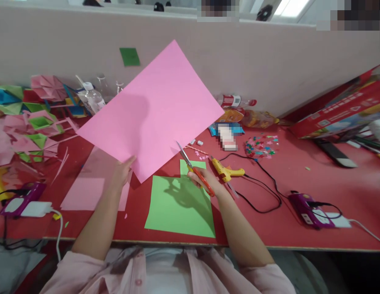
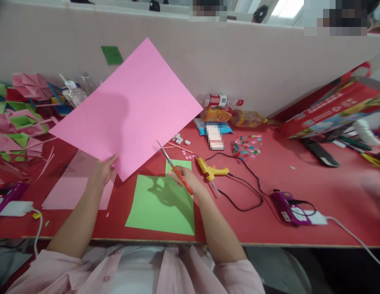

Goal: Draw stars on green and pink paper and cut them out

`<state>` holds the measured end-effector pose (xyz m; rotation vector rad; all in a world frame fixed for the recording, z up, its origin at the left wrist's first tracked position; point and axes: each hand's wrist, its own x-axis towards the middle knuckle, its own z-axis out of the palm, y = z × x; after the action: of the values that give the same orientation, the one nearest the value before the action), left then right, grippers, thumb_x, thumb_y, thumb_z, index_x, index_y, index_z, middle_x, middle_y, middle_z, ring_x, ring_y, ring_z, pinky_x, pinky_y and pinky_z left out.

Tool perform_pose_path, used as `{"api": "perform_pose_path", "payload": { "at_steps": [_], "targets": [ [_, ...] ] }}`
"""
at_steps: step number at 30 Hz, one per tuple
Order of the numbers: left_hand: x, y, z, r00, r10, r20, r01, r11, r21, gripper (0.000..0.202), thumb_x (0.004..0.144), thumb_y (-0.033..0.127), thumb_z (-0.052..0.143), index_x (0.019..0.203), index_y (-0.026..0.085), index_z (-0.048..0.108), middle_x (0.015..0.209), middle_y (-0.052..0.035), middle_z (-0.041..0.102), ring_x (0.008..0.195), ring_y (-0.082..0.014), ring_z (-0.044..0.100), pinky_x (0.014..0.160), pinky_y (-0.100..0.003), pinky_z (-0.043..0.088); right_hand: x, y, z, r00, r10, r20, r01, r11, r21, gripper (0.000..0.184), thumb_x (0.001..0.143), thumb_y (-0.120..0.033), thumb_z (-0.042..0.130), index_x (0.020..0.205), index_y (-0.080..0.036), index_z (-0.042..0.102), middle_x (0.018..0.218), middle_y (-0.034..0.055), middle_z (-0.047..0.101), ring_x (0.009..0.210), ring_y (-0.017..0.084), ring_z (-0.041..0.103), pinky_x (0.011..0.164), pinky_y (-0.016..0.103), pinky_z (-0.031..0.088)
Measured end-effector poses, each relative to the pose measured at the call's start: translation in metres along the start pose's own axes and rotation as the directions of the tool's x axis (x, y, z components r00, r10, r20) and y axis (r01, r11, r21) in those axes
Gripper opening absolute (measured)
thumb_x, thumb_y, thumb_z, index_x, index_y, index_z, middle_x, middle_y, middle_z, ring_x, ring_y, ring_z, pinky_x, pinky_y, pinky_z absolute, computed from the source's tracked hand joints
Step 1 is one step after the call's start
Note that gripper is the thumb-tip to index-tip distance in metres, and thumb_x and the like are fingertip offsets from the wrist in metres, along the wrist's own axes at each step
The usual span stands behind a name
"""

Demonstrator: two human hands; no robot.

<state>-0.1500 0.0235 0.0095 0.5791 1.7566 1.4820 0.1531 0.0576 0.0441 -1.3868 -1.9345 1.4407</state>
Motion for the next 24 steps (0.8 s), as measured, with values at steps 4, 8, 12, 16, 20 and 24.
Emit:
{"api": "perform_pose_path", "payload": {
  "at_steps": [4, 8, 12, 16, 20, 24],
  "targets": [
    [-0.005, 0.002, 0.001, 0.999, -0.023, 0.034, 0.022, 0.999, 0.042, 0.052, 0.064, 0.035, 0.078, 0.038, 0.022, 0.034, 0.04, 0.0085, 0.025, 0.038, -0.006, 0.026, 0.039, -0.023, 0.025, 0.001, 0.007, 0.002, 1.0, -0.001, 0.008, 0.0, 0.999, 0.039, 0.043, 0.072, -0.06, 0.06, 0.066, -0.02, 0.044, 0.052, -0.0059, 0.044, 0.046, 0.01, 0.044, 0.048, 0.025, 0.036],
    [-0.007, 0.003, 0.002, 0.999, -0.014, 0.046, 0.013, 1.0, 0.026, 0.052, 0.065, 0.035, 0.076, 0.039, 0.022, 0.033, 0.04, 0.0088, 0.024, 0.038, -0.0056, 0.025, 0.039, -0.023, 0.023, 0.0, 0.013, 0.001, 0.998, -0.001, 0.06, -0.001, 0.999, 0.042, 0.042, 0.078, -0.059, 0.056, 0.07, -0.019, 0.046, 0.053, -0.0056, 0.045, 0.047, 0.009, 0.044, 0.048, 0.024, 0.036],
    [-0.006, 0.003, 0.002, 0.999, 0.009, 0.052, -0.008, 1.0, -0.01, 0.05, 0.061, 0.035, 0.078, 0.04, 0.021, 0.034, 0.041, 0.0091, 0.026, 0.04, -0.0055, 0.027, 0.04, -0.022, 0.026, -0.002, 0.014, 0.002, 0.999, -0.01, 0.046, 0.009, 1.0, 0.021, 0.043, 0.079, -0.059, 0.055, 0.068, -0.02, 0.043, 0.053, -0.0057, 0.045, 0.047, 0.009, 0.043, 0.048, 0.023, 0.034],
    [-0.006, 0.005, 0.002, 0.996, 0.039, 0.08, -0.036, 0.999, -0.04, 0.042, 0.058, 0.034, 0.079, 0.043, 0.02, 0.042, 0.043, 0.0083, 0.034, 0.042, -0.0066, 0.035, 0.044, -0.022, 0.033, -0.003, 0.008, 0.005, 1.0, -0.011, 0.022, 0.01, 0.998, 0.064, 0.045, 0.077, -0.061, 0.055, 0.065, -0.02, 0.04, 0.049, -0.0061, 0.043, 0.044, 0.008, 0.042, 0.046, 0.023, 0.033],
    [-0.005, 0.007, 0.0, 0.992, 0.073, 0.103, -0.066, 0.996, -0.066, 0.03, 0.056, 0.034, 0.08, 0.051, 0.018, 0.055, 0.048, 0.0046, 0.049, 0.053, -0.0119, 0.052, 0.055, -0.025, 0.044, -0.004, 0.002, 0.008, 0.998, 0.057, -0.035, -0.054, 0.995, 0.078, 0.046, 0.073, -0.064, 0.056, 0.064, -0.021, 0.04, 0.043, -0.0074, 0.04, 0.036, 0.008, 0.036, 0.041, 0.023, 0.029],
    [-0.003, 0.006, -0.002, 0.987, 0.096, 0.128, -0.084, 0.992, -0.092, 0.028, 0.052, 0.035, 0.082, 0.06, 0.016, 0.065, 0.059, -0.0014, 0.063, 0.073, -0.0205, 0.064, 0.069, -0.029, 0.052, -0.005, -0.001, 0.012, 0.993, 0.081, -0.089, -0.078, 0.996, 0.031, 0.047, 0.073, -0.066, 0.054, 0.063, -0.022, 0.039, 0.04, -0.0078, 0.038, 0.034, 0.008, 0.035, 0.041, 0.023, 0.028]
  ]
}}
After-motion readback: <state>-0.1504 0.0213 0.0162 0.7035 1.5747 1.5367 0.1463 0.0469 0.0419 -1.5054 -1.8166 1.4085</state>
